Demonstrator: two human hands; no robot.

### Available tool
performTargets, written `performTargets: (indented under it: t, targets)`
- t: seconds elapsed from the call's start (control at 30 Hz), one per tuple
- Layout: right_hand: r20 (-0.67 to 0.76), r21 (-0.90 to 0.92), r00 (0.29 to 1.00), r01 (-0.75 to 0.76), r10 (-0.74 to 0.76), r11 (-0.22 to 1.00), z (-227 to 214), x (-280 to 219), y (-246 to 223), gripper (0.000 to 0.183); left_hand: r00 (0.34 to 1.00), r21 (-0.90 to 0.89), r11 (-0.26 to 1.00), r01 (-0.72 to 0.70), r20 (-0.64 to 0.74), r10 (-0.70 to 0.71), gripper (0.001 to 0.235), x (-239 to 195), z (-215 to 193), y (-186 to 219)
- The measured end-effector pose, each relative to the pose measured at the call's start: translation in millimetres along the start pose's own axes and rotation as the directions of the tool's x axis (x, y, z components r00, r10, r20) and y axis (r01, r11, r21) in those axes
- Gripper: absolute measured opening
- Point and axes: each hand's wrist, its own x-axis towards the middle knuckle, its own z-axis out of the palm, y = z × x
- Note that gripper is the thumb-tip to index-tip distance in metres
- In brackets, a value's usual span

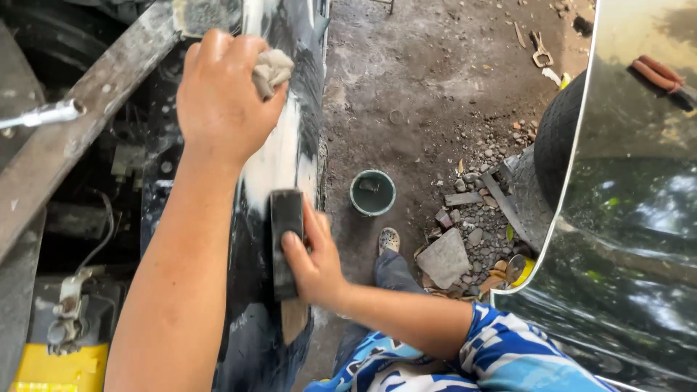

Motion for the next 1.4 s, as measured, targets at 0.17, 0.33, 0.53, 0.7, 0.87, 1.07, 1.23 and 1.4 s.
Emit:
performTargets:
  t: [0.17,0.33,0.53,0.7,0.87,1.07,1.23,1.4]
  targets:
    - [-0.016,0.152,0.998,-0.062,0.065,0.986,-4,129,9,0.065,0.993,0.070,0.991,-0.118,-0.006,0.119,0.034,-1,-5,-4]
    - [-0.061,0.470,0.994,-0.055,0.094,0.881,5,49,-13,0.062,0.986,0.000,0.986,-0.167,0.005,0.167,0.037,-3,-5,-13]
    - [-0.006,0.002,0.987,0.161,-0.161,0.987,-10,42,-11,0.069,0.992,0.031,0.993,-0.112,0.056,0.110,0.033,-6,-9,-11]
    - [-0.005,0.167,0.970,-0.240,0.244,0.956,-9,115,-23,0.067,0.993,0.057,0.992,-0.116,0.035,0.114,0.034,-4,-9,-9]
    - [0.059,0.082,0.998,0.012,-0.017,0.997,-2,-5,-24,0.070,0.999,0.030,0.999,-0.029,0.044,0.028,0.034,-5,-10,-4]
    - [0.120,0.096,0.973,-0.210,0.198,0.973,-18,103,-30,0.063,0.999,0.027,1.000,-0.016,0.045,0.015,0.035,-6,-10,-2]
    - [-0.074,0.052,0.975,-0.206,0.210,0.977,-6,74,-17,0.067,0.998,0.042,0.999,-0.034,0.052,0.031,0.035,-5,-6,-7]
    - [0.094,0.069,0.994,0.045,-0.051,0.997,-2,-7,-8,0.071,0.998,0.049,0.999,0.004,0.066,-0.007,0.035,-9,-4,-10]
